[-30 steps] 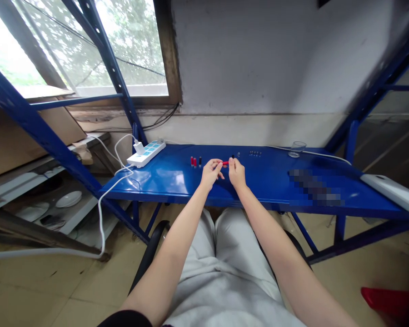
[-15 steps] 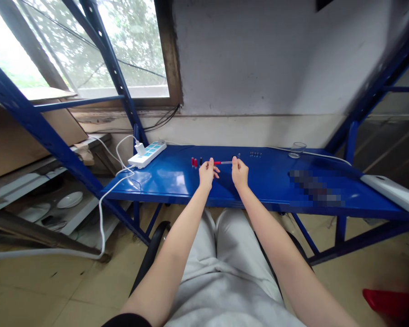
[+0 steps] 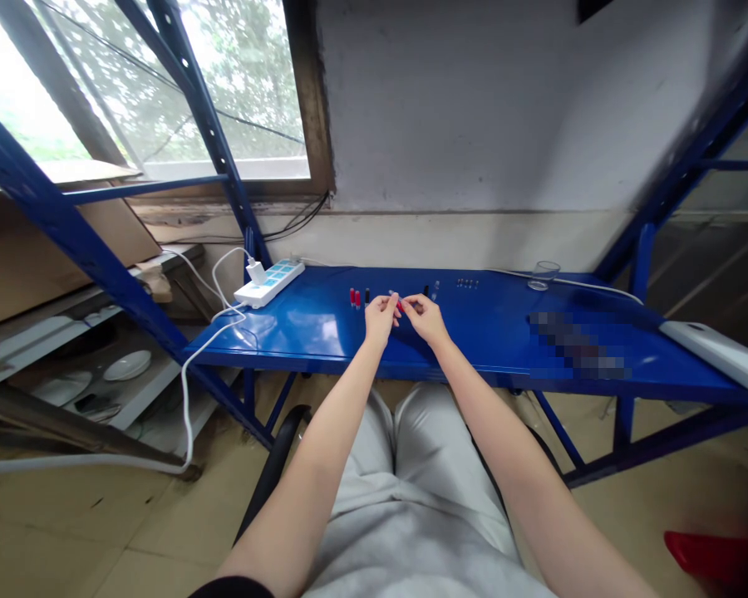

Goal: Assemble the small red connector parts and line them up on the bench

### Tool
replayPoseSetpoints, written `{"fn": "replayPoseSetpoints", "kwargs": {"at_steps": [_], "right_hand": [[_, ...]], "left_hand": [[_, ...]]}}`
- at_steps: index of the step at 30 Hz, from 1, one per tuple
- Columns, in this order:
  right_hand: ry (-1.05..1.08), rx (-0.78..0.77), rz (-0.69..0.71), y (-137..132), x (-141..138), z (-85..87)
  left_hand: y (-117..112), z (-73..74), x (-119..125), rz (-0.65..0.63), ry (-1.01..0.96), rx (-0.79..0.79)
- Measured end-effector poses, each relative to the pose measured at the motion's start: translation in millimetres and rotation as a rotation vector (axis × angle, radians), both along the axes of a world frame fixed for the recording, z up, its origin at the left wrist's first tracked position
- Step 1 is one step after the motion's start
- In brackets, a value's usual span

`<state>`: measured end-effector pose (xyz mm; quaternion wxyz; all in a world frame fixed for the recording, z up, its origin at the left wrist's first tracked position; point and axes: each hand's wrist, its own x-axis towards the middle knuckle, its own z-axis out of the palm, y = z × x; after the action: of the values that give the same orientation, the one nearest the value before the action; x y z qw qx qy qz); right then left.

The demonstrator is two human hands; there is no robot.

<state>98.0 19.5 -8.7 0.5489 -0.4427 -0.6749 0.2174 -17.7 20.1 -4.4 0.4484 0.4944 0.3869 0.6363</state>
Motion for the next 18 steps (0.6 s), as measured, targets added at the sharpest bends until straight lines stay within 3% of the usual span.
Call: {"fn": "replayPoseSetpoints", "kwargs": {"at_steps": [8,18], "right_hand": [[0.066,-0.074,0.128,6.1,-0.8,-6.8],[0.000,-0.062,0.161,7.5,1.2,-8.3]], "left_hand": [[3.0,-4.4,-1.2,0.091,0.048,0.035],[2.8,-6.0,-1.4,0.111,0.187,0.116]]}}
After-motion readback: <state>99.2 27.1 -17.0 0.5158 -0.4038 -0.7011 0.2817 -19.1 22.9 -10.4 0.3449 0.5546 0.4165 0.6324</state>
